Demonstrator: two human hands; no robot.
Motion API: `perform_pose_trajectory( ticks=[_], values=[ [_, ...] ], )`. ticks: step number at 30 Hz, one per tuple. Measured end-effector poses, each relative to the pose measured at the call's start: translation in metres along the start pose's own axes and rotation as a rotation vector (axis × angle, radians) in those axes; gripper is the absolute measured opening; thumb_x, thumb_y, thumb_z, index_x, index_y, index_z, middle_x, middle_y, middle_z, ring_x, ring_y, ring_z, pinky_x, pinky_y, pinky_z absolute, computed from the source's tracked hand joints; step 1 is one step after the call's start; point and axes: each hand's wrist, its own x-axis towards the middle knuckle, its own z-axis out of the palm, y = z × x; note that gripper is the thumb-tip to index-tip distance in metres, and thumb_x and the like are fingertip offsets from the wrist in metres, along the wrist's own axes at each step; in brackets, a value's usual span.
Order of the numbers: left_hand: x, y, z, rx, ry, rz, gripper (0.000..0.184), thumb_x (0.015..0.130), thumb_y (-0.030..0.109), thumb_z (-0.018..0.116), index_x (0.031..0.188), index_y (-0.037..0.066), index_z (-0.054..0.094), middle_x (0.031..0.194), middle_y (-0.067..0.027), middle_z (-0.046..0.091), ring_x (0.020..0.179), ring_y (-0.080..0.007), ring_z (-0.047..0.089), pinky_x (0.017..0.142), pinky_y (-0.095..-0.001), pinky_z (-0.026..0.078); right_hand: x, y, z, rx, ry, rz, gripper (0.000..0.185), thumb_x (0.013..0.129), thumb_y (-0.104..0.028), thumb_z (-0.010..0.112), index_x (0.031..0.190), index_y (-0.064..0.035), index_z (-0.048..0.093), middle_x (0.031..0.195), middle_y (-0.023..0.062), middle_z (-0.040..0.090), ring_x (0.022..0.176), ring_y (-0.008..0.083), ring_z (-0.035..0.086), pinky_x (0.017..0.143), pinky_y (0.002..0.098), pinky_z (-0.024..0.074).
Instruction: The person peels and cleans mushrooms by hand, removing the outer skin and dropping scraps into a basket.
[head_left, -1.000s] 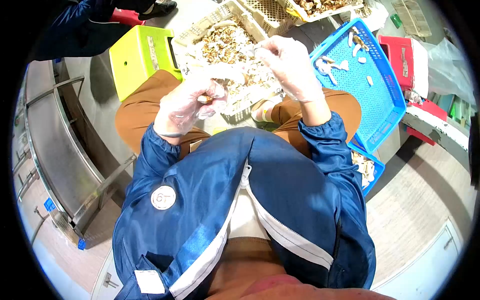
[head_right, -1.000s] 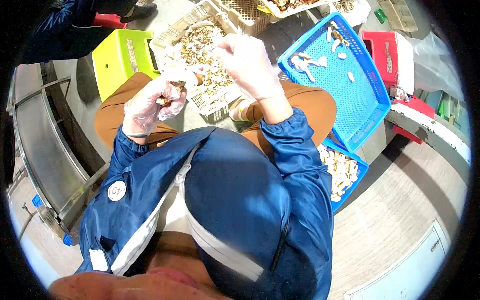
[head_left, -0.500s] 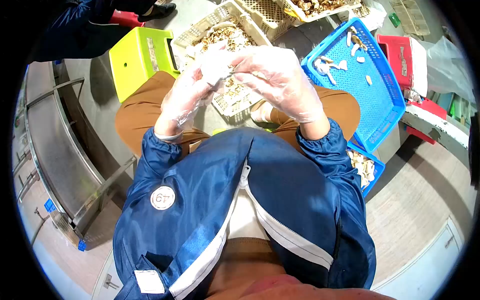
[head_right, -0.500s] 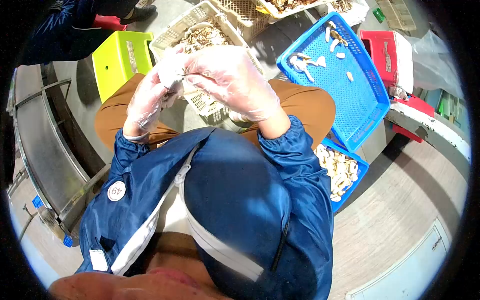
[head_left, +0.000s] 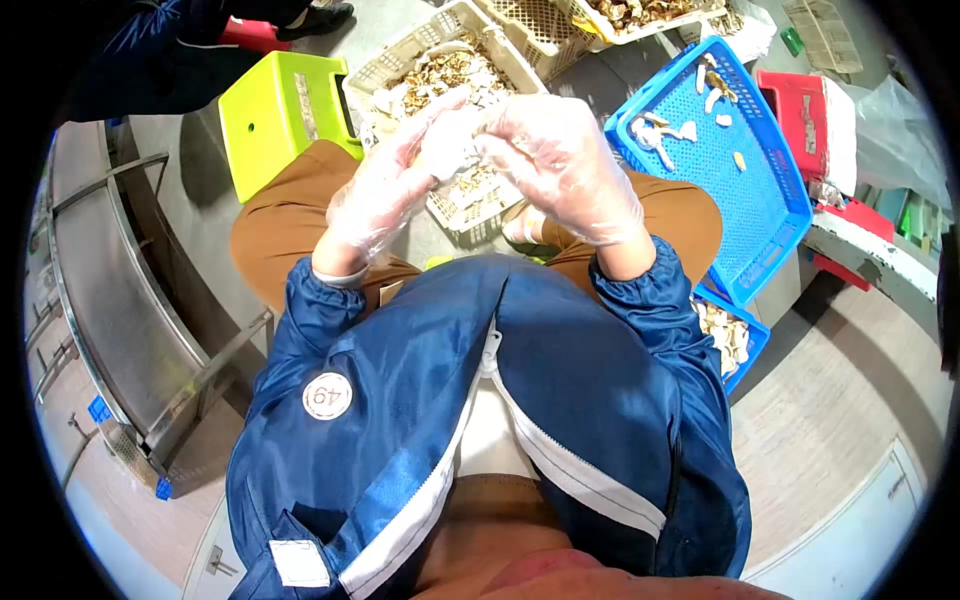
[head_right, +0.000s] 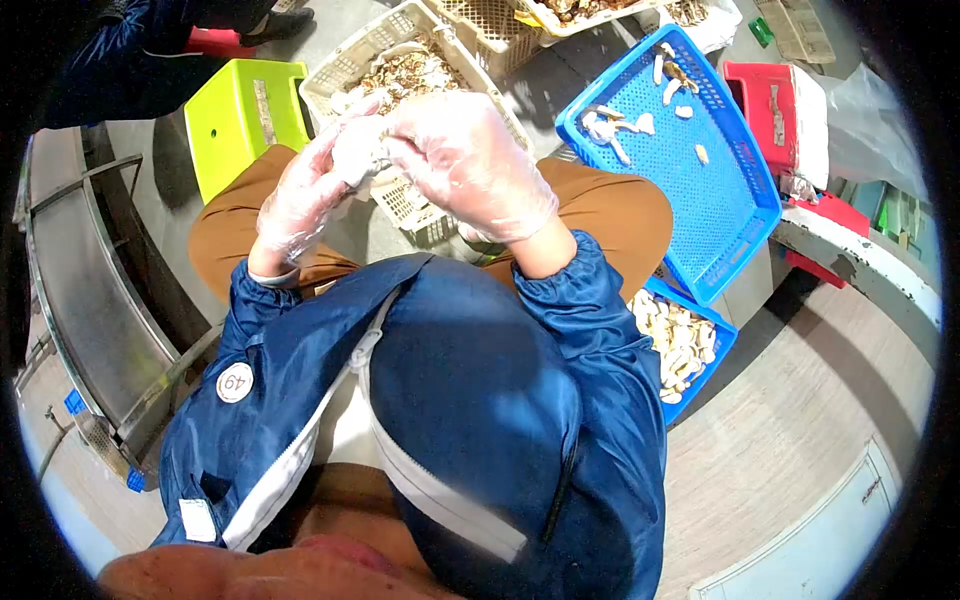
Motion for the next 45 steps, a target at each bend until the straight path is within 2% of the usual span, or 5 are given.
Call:
perform_pose_trajectory(
  ticks=[9,16,29,33,45],
  values=[
    [-0.002,-0.010,-0.008,-0.080,0.082,-0.040,0.067,0.094,0.043,0.073,0.148,0.007,0.054,0.100,0.0033,0.064,0.075,-0.0029,0.051,0.059,-0.0186,0.034,0.003,-0.001,-0.007,0.120,0.021,-0.016,0.011,0.092,-0.008,0.079,0.096,0.0010,0.075,0.100,0.0149,0.078,0.084,0.0262,0.075,0.076,0.0342,0.0584],
    [0.000,0.002,0.007,0.121,0.112,0.079,0.063,0.102,0.028,0.069,0.155,0.001,0.047,0.129,-0.0059,0.064,0.110,-0.0138,0.061,0.092,-0.0300,0.052,-0.007,0.005,0.005,0.114,-0.020,-0.034,0.021,0.091,-0.011,0.075,0.111,-0.0064,0.075,0.094,0.0149,0.074,0.084,0.0358,0.071,0.077,0.0458,0.0561],
    [-0.003,-0.026,-0.014,0.007,0.039,0.079,0.052,0.101,0.027,0.067,0.147,0.006,0.055,0.106,0.0014,0.068,0.082,-0.0069,0.061,0.070,-0.0233,0.050,-0.006,0.007,0.007,0.150,0.168,0.400,0.019,0.095,-0.014,0.076,0.104,0.0028,0.077,0.090,0.0171,0.074,0.078,0.0238,0.071,0.073,0.0368,0.0550],
    [-0.018,0.003,-0.007,-0.271,0.174,0.017,0.043,0.092,-0.001,0.051,0.132,0.004,0.066,0.117,-0.0059,0.072,0.081,-0.0127,0.067,0.068,-0.0257,0.052,-0.002,-0.008,0.001,-0.135,0.113,0.051,0.020,0.099,-0.016,0.071,0.102,0.0029,0.075,0.083,0.0145,0.071,0.075,0.0225,0.070,0.069,0.0372,0.0534],
    [-0.029,-0.012,0.002,-0.511,0.222,0.012,0.031,0.099,0.008,0.054,0.126,-0.002,0.066,0.109,-0.0107,0.072,0.077,-0.0199,0.069,0.064,-0.0284,0.056,-0.010,-0.019,0.026,0.599,-0.096,0.519,0.020,0.102,-0.018,0.073,0.100,0.0017,0.073,0.084,0.0042,0.070,0.075,0.0112,0.065,0.070,0.0295,0.0542]
  ],
)
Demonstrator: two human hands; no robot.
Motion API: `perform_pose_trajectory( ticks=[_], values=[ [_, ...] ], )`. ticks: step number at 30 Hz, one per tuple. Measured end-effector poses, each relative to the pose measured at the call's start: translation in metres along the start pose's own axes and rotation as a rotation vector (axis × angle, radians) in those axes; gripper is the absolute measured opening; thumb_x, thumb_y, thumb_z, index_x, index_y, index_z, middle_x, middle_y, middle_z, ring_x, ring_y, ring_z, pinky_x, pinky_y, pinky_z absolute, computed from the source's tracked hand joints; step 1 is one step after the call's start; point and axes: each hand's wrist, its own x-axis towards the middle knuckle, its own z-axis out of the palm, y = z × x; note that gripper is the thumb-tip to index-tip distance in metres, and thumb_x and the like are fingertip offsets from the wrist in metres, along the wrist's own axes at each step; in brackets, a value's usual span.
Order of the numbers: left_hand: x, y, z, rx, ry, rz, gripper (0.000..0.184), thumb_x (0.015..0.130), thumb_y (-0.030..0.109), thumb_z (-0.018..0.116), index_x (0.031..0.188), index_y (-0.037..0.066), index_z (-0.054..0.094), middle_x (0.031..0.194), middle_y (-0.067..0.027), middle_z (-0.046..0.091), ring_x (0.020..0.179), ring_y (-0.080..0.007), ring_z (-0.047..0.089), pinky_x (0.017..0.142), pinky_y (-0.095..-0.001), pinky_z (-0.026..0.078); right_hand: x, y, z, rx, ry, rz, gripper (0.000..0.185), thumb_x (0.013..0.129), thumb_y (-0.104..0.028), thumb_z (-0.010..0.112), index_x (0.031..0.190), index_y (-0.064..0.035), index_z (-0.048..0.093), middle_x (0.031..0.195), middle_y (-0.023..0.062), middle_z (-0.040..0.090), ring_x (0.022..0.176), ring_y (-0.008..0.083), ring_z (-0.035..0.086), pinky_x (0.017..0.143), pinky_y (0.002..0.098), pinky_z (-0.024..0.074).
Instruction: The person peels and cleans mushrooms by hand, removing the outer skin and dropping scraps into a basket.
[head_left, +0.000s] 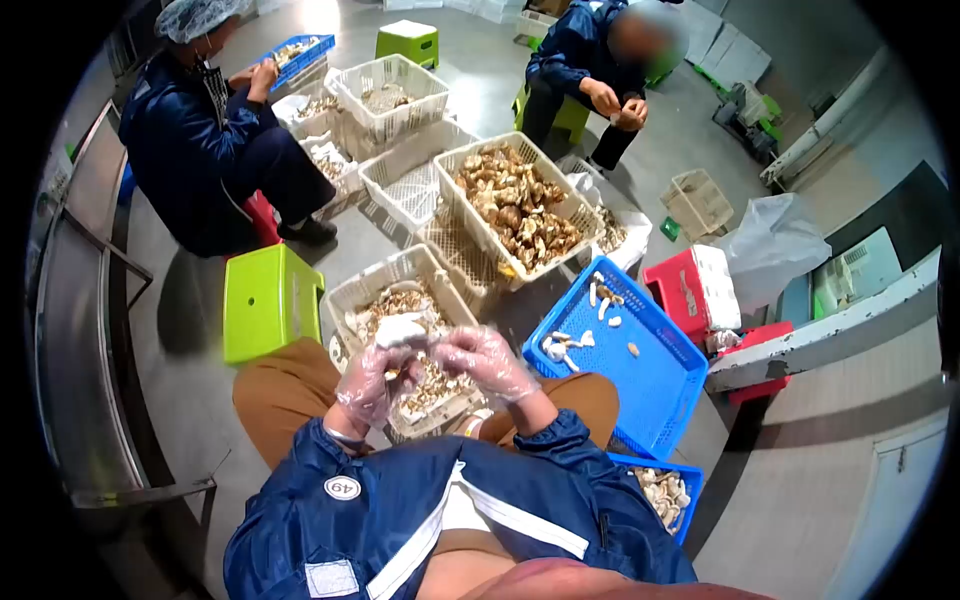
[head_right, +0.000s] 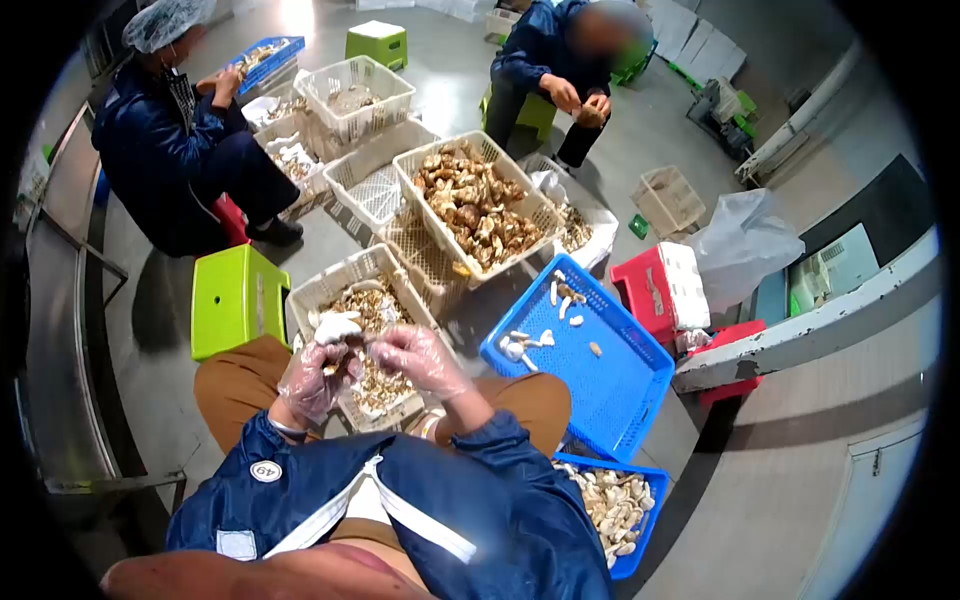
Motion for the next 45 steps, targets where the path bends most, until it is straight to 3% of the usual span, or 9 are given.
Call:
perform_pose_trajectory(
  ticks=[6,9,11,14,21,37,40,41,45],
  values=[
    [-0.011,0.008,0.012,-0.016,0.090,-0.023,0.032,0.101,0.007,0.055,0.130,0.001,0.065,0.106,-0.0069,0.070,0.086,-0.0152,0.066,0.072,-0.0262,0.053,0.007,0.001,0.011,0.204,0.113,-0.006,0.017,0.100,-0.015,0.076,0.107,0.0005,0.074,0.087,0.0042,0.073,0.076,0.0118,0.067,0.070,0.0289,0.0562],
    [-0.005,-0.002,-0.007,0.041,0.049,-0.025,0.034,0.101,0.007,0.057,0.134,0.003,0.066,0.110,-0.0040,0.070,0.087,-0.0127,0.063,0.072,-0.0256,0.051,0.002,-0.010,0.010,0.132,0.224,-0.144,0.010,0.095,-0.010,0.079,0.096,-0.0004,0.074,0.088,0.0041,0.071,0.081,0.0115,0.065,0.075,0.0286,0.0533],
    [-0.010,0.006,0.001,0.073,0.036,-0.002,0.031,0.103,0.011,0.060,0.132,0.004,0.068,0.109,-0.0029,0.070,0.084,-0.0115,0.062,0.072,-0.0245,0.050,-0.002,-0.022,0.006,-0.407,0.279,-0.365,0.009,0.093,-0.008,0.079,0.092,-0.0013,0.074,0.090,0.0063,0.071,0.082,0.0144,0.067,0.075,0.0292,0.0525],
    [-0.008,0.008,-0.002,-0.122,-0.005,-0.135,0.026,0.101,0.010,0.064,0.126,0.004,0.068,0.101,-0.0047,0.068,0.082,-0.0136,0.061,0.071,-0.0281,0.052,-0.002,-0.039,0.012,-0.689,0.258,-0.638,0.012,0.090,-0.011,0.081,0.090,-0.0021,0.073,0.098,0.0138,0.074,0.088,0.0294,0.073,0.077,0.0352,0.0557],
    [-0.001,-0.001,-0.009,-0.500,-0.156,-0.278,0.016,0.105,0.013,0.062,0.115,0.001,0.063,0.098,-0.0099,0.065,0.080,-0.0190,0.062,0.071,-0.0300,0.055,0.007,-0.028,0.016,-0.902,0.205,-0.822,0.014,0.084,-0.007,0.079,0.091,-0.0054,0.066,0.109,0.0089,0.076,0.092,0.0326,0.074,0.078,0.0431,0.0571],
    [-0.001,0.002,-0.006,-0.473,-0.042,-0.402,0.023,0.103,0.015,0.059,0.113,-0.005,0.063,0.093,-0.0132,0.065,0.073,-0.0182,0.058,0.065,-0.0324,0.051,0.001,-0.019,0.000,-0.945,0.105,-0.766,0.017,0.084,-0.005,0.081,0.096,-0.0063,0.068,0.105,0.0089,0.078,0.092,0.0316,0.075,0.076,0.0414,0.0578],
    [-0.006,0.010,-0.010,-0.343,-0.045,-0.421,0.024,0.103,0.016,0.056,0.112,-0.006,0.062,0.090,-0.0101,0.062,0.069,-0.0150,0.054,0.063,-0.0287,0.047,0.003,-0.022,-0.004,-0.858,0.035,-0.856,0.020,0.083,-0.012,0.080,0.099,-0.0075,0.068,0.088,0.0092,0.071,0.082,0.0320,0.071,0.071,0.0441,0.0556],
    [-0.009,0.005,-0.017,-0.182,-0.206,-0.252,0.023,0.102,0.012,0.059,0.111,-0.008,0.063,0.091,-0.0086,0.062,0.073,-0.0125,0.054,0.067,-0.0235,0.045,0.000,-0.025,-0.004,-0.845,-0.005,-0.820,0.020,0.084,-0.011,0.080,0.101,-0.0070,0.070,0.093,0.0092,0.073,0.085,0.0326,0.072,0.073,0.0434,0.0563],
    [-0.002,0.014,-0.032,-0.091,-0.336,-0.318,0.024,0.091,0.011,0.061,0.105,-0.007,0.067,0.083,-0.0088,0.063,0.066,-0.0119,0.051,0.058,-0.0250,0.039,-0.010,-0.041,-0.002,-0.705,-0.161,-0.666,0.013,0.090,-0.009,0.078,0.101,-0.0035,0.073,0.100,0.0118,0.078,0.090,0.0330,0.075,0.077,0.0410,0.0587]
  ],
)
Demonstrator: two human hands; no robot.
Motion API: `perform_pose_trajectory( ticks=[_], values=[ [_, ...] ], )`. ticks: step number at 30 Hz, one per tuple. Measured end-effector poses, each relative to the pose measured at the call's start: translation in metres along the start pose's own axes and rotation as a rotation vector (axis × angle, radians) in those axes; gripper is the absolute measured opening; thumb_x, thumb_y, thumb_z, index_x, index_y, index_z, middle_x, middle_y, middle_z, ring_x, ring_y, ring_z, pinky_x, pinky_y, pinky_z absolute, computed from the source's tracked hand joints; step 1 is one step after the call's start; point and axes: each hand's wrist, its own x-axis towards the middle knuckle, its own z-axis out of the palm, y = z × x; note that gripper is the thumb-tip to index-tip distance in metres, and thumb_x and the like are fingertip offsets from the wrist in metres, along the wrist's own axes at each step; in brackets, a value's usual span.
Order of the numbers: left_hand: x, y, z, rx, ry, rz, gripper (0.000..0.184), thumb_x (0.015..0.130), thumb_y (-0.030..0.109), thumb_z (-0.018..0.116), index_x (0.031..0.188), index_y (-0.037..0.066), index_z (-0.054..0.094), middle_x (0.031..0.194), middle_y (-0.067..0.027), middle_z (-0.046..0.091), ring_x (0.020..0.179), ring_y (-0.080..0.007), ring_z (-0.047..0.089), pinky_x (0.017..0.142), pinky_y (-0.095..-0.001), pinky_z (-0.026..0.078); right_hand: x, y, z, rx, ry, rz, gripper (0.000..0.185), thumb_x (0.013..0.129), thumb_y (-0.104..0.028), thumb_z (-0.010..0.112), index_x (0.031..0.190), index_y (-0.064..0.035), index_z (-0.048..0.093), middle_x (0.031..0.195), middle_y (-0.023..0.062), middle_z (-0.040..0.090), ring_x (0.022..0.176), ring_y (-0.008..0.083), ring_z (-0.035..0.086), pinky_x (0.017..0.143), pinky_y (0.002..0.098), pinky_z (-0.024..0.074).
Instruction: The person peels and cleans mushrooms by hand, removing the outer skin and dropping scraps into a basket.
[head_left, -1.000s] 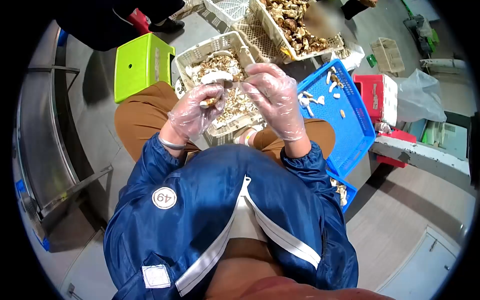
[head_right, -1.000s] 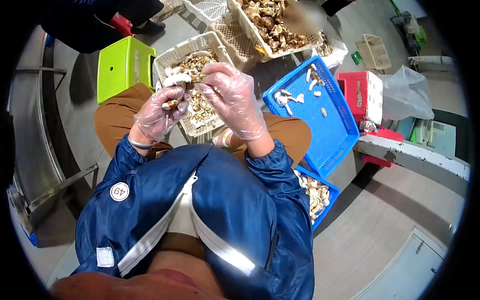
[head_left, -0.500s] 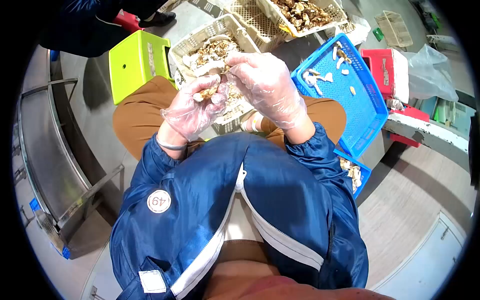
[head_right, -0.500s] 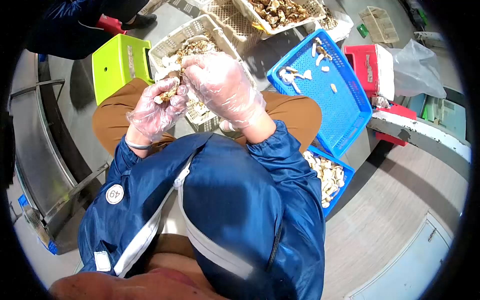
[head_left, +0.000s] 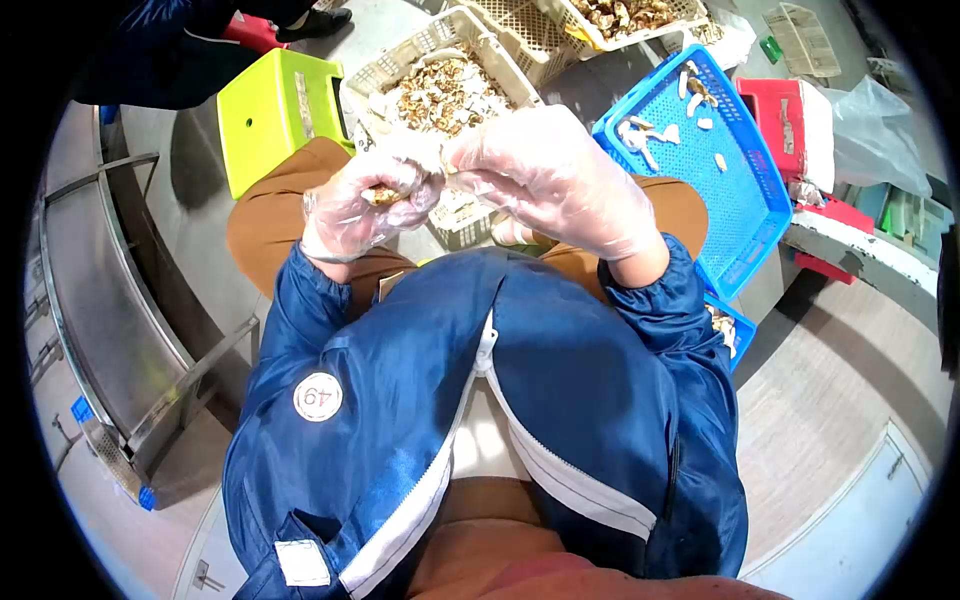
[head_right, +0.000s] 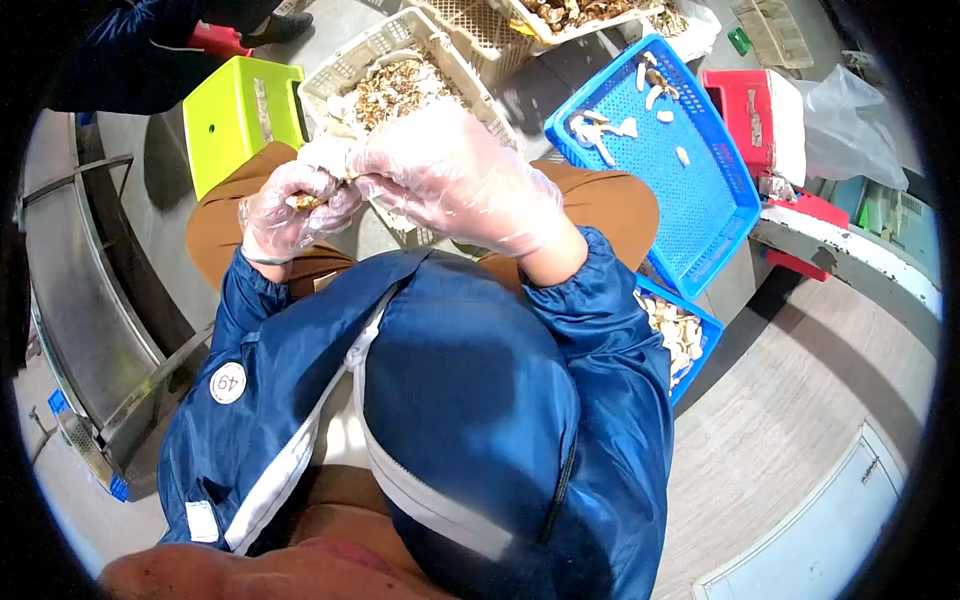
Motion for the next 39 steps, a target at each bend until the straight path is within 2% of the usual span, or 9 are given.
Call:
perform_pose_trajectory(
  ticks=[3,6,8,10,14,18,28,37,39],
  values=[
    [-0.010,-0.001,0.007,0.162,0.212,0.065,0.041,0.083,0.011,0.063,0.117,-0.011,0.070,0.089,-0.0138,0.070,0.062,-0.0145,0.053,0.055,-0.0265,0.040,0.000,0.006,-0.006,0.280,-0.045,0.085,0.011,0.097,-0.010,0.075,0.098,0.0000,0.072,0.099,0.0141,0.078,0.089,0.0281,0.075,0.080,0.0376,0.0587],
    [-0.012,0.003,-0.019,0.242,0.071,0.049,0.051,0.083,0.015,0.064,0.127,-0.012,0.065,0.105,-0.0201,0.074,0.080,-0.0264,0.067,0.073,-0.0321,0.054,0.000,0.022,-0.015,0.341,0.036,0.357,0.017,0.100,-0.014,0.073,0.099,0.0032,0.072,0.098,0.0145,0.077,0.090,0.0219,0.072,0.081,0.0334,0.0569],
    [-0.010,0.005,-0.027,0.228,-0.042,0.070,0.055,0.084,0.018,0.064,0.131,-0.011,0.062,0.113,-0.0225,0.074,0.088,-0.0315,0.073,0.082,-0.0350,0.060,0.000,0.031,-0.018,0.072,0.114,0.277,0.018,0.098,-0.016,0.075,0.098,0.0019,0.073,0.102,0.0128,0.076,0.090,0.0197,0.072,0.081,0.0315,0.0561],
    [-0.010,0.003,-0.024,0.123,-0.062,0.110,0.056,0.086,0.021,0.064,0.133,-0.010,0.061,0.113,-0.0221,0.073,0.085,-0.0297,0.071,0.079,-0.0344,0.059,0.004,0.024,-0.014,-0.028,0.165,0.116,0.015,0.091,-0.016,0.077,0.098,-0.0026,0.075,0.092,0.0140,0.072,0.084,0.0320,0.073,0.075,0.0406,0.0582],
    [0.003,0.002,-0.025,-0.199,-0.122,0.047,0.054,0.089,0.026,0.067,0.133,-0.005,0.063,0.099,-0.0155,0.067,0.067,-0.0209,0.055,0.062,-0.0322,0.049,0.008,0.006,-0.011,-0.123,0.148,-0.001,0.014,0.089,-0.012,0.081,0.093,-0.0021,0.073,0.102,0.0122,0.072,0.090,0.0278,0.072,0.079,0.0374,0.0572],
    [0.004,-0.006,-0.001,-0.533,-0.057,-0.028,0.045,0.097,0.029,0.061,0.125,-0.006,0.059,0.099,-0.0148,0.062,0.078,-0.0229,0.061,0.069,-0.0340,0.052,0.013,0.007,-0.008,-0.156,0.178,-0.105,0.016,0.082,-0.011,0.084,0.090,-0.0045,0.072,0.106,0.0098,0.072,0.094,0.0313,0.072,0.080,0.0410,0.0578],
    [0.013,-0.022,0.019,-0.554,-0.084,-0.045,0.041,0.098,0.037,0.061,0.116,0.000,0.063,0.088,-0.0070,0.057,0.079,-0.0207,0.054,0.069,-0.0324,0.044,0.013,0.008,-0.010,-0.229,0.215,-0.137,0.016,0.081,-0.011,0.083,0.092,-0.0065,0.072,0.108,0.0069,0.075,0.099,0.0300,0.071,0.084,0.0442,0.0568],
    [0.007,-0.016,0.004,-0.451,-0.113,-0.114,0.040,0.093,0.029,0.065,0.114,-0.004,0.062,0.084,-0.0098,0.057,0.070,-0.0181,0.053,0.063,-0.0299,0.046,0.001,0.005,-0.014,0.016,0.070,-0.126,0.017,0.086,-0.005,0.080,0.097,-0.0069,0.066,0.102,0.0099,0.078,0.082,0.0324,0.072,0.072,0.0411,0.0570],
    [0.004,-0.015,0.005,-0.450,-0.070,-0.137,0.040,0.093,0.029,0.064,0.114,-0.005,0.062,0.081,-0.0097,0.056,0.067,-0.0181,0.052,0.060,-0.0303,0.044,0.001,0.005,-0.012,-0.018,0.111,-0.131,0.017,0.085,-0.008,0.080,0.098,-0.0086,0.069,0.087,0.0111,0.071,0.078,0.0345,0.070,0.071,0.0442,0.0552]
  ],
)
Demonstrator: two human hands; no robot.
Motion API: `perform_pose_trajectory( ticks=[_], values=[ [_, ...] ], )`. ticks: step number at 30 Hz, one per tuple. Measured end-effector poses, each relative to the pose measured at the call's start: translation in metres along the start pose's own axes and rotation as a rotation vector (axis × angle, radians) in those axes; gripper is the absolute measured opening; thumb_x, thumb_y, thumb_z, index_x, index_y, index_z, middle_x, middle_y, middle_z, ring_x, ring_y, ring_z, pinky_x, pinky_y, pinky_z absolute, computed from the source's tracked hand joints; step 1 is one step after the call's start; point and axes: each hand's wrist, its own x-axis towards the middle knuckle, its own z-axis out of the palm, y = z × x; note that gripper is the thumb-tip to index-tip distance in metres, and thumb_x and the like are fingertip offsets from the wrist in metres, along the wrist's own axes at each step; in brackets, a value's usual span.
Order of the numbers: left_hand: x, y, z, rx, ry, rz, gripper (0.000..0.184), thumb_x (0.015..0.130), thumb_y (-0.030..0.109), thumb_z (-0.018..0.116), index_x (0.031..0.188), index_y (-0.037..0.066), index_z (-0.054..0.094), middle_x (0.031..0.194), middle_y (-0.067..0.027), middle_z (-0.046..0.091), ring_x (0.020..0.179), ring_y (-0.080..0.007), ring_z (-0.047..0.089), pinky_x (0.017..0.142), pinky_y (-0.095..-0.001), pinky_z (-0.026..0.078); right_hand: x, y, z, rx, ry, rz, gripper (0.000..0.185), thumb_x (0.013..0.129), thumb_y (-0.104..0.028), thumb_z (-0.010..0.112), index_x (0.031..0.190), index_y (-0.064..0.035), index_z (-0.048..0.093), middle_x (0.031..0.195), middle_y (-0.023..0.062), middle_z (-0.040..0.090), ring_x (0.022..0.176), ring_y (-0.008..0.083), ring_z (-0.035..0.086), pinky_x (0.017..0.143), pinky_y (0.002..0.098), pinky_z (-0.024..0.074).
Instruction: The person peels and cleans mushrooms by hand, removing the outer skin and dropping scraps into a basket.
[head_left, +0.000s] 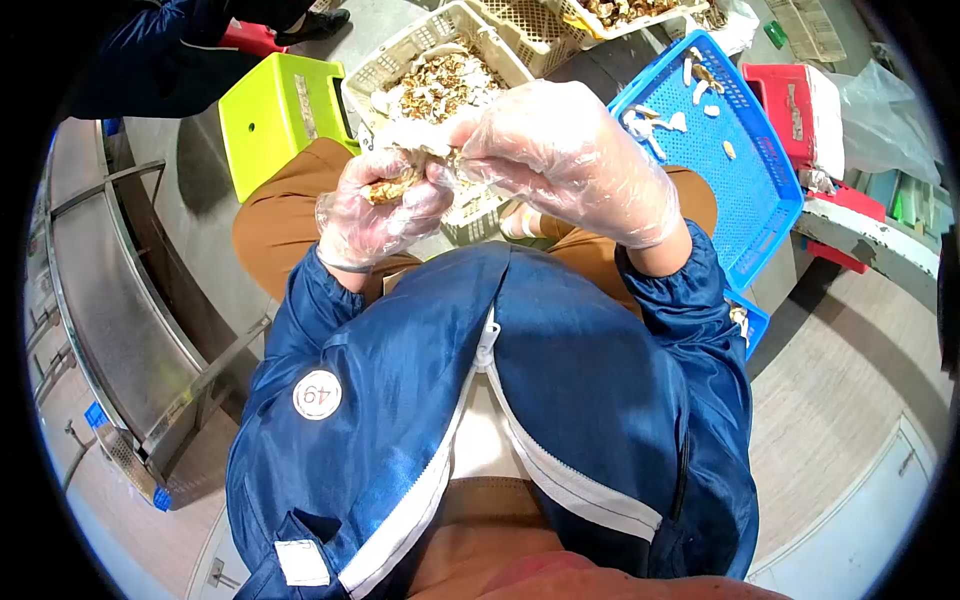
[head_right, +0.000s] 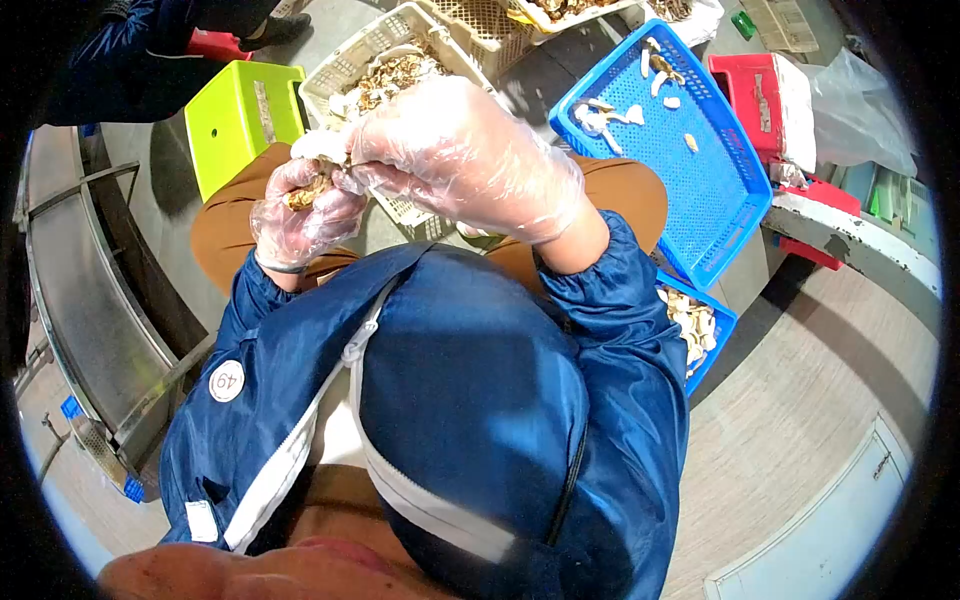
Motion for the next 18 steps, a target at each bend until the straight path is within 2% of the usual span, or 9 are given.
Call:
perform_pose_trajectory(
  ticks=[1,2,5,12,14,15,16,17,18],
  values=[
    [0.000,0.001,-0.001,0.006,-0.005,0.004,0.040,0.093,0.029,0.064,0.114,-0.005,0.062,0.082,-0.0098,0.056,0.066,-0.0183,0.052,0.059,-0.0304,0.044,0.000,0.000,0.001,-0.019,0.018,-0.003,0.017,0.085,-0.010,0.081,0.099,-0.0095,0.071,0.080,0.0118,0.067,0.076,0.0355,0.069,0.070,0.0457,0.0543],
    [0.000,0.001,-0.003,0.013,-0.010,0.007,0.040,0.093,0.029,0.064,0.114,-0.005,0.061,0.082,-0.0099,0.056,0.066,-0.0186,0.052,0.059,-0.0305,0.044,0.002,0.001,0.000,-0.005,0.002,-0.017,0.017,0.085,-0.010,0.080,0.099,-0.0088,0.071,0.080,0.0116,0.067,0.076,0.0359,0.068,0.069,0.0459,0.0538],
    [-0.002,0.000,0.002,-0.005,0.040,0.021,0.040,0.092,0.025,0.062,0.114,-0.008,0.060,0.083,-0.0115,0.055,0.066,-0.0194,0.053,0.059,-0.0303,0.046,0.005,-0.004,-0.003,-0.010,-0.035,0.005,0.016,0.086,-0.005,0.079,0.095,-0.0063,0.066,0.102,0.0101,0.077,0.083,0.0317,0.072,0.073,0.0416,0.0562],
    [-0.001,-0.002,0.006,-0.007,0.073,0.034,0.038,0.090,0.018,0.059,0.112,-0.013,0.059,0.085,-0.0165,0.058,0.065,-0.0204,0.054,0.060,-0.0307,0.047,0.006,-0.002,-0.006,0.003,-0.072,0.030,0.012,0.087,-0.005,0.079,0.094,-0.0041,0.068,0.097,0.0111,0.076,0.084,0.0339,0.072,0.075,0.0431,0.0563],
    [0.000,-0.004,0.006,0.033,-0.015,0.079,0.037,0.089,0.015,0.059,0.110,-0.015,0.062,0.091,-0.0220,0.063,0.065,-0.0215,0.055,0.063,-0.0318,0.049,0.006,0.000,-0.008,0.098,-0.093,0.068,0.009,0.090,-0.005,0.077,0.094,-0.0028,0.070,0.097,0.0122,0.077,0.083,0.0327,0.073,0.075,0.0418,0.0566],
    [0.000,-0.004,0.006,0.069,0.012,0.099,0.037,0.088,0.015,0.059,0.110,-0.015,0.062,0.090,-0.0224,0.063,0.065,-0.0219,0.055,0.064,-0.0324,0.049,0.006,0.000,-0.009,0.145,-0.103,0.086,0.008,0.091,-0.005,0.077,0.094,-0.0022,0.070,0.097,0.0127,0.077,0.083,0.0321,0.073,0.075,0.0412,0.0567],
    [-0.001,-0.005,0.006,0.105,0.039,0.119,0.038,0.088,0.014,0.059,0.110,-0.016,0.062,0.090,-0.0228,0.064,0.065,-0.0222,0.055,0.065,-0.0329,0.050,0.004,0.002,-0.011,0.241,-0.125,0.177,0.008,0.094,-0.006,0.076,0.095,0.0003,0.071,0.097,0.0135,0.077,0.080,0.0269,0.073,0.075,0.0374,0.0569],
    [-0.001,-0.004,0.006,0.141,0.067,0.140,0.038,0.087,0.014,0.059,0.110,-0.016,0.063,0.089,-0.0232,0.064,0.064,-0.0226,0.055,0.066,-0.0334,0.050,0.003,0.004,-0.012,0.241,-0.113,0.253,0.011,0.097,-0.009,0.075,0.099,0.0020,0.073,0.098,0.0107,0.078,0.080,0.0189,0.070,0.076,0.0325,0.0560],
    [-0.001,0.003,0.002,0.189,-0.101,0.059,0.041,0.086,0.014,0.061,0.113,-0.016,0.064,0.084,-0.0218,0.064,0.064,-0.0227,0.055,0.067,-0.0341,0.049,-0.001,0.010,-0.010,0.283,-0.038,0.327,0.013,0.098,-0.010,0.074,0.102,0.0023,0.073,0.098,0.0087,0.077,0.082,0.0163,0.069,0.077,0.0310,0.0553]
  ],
)
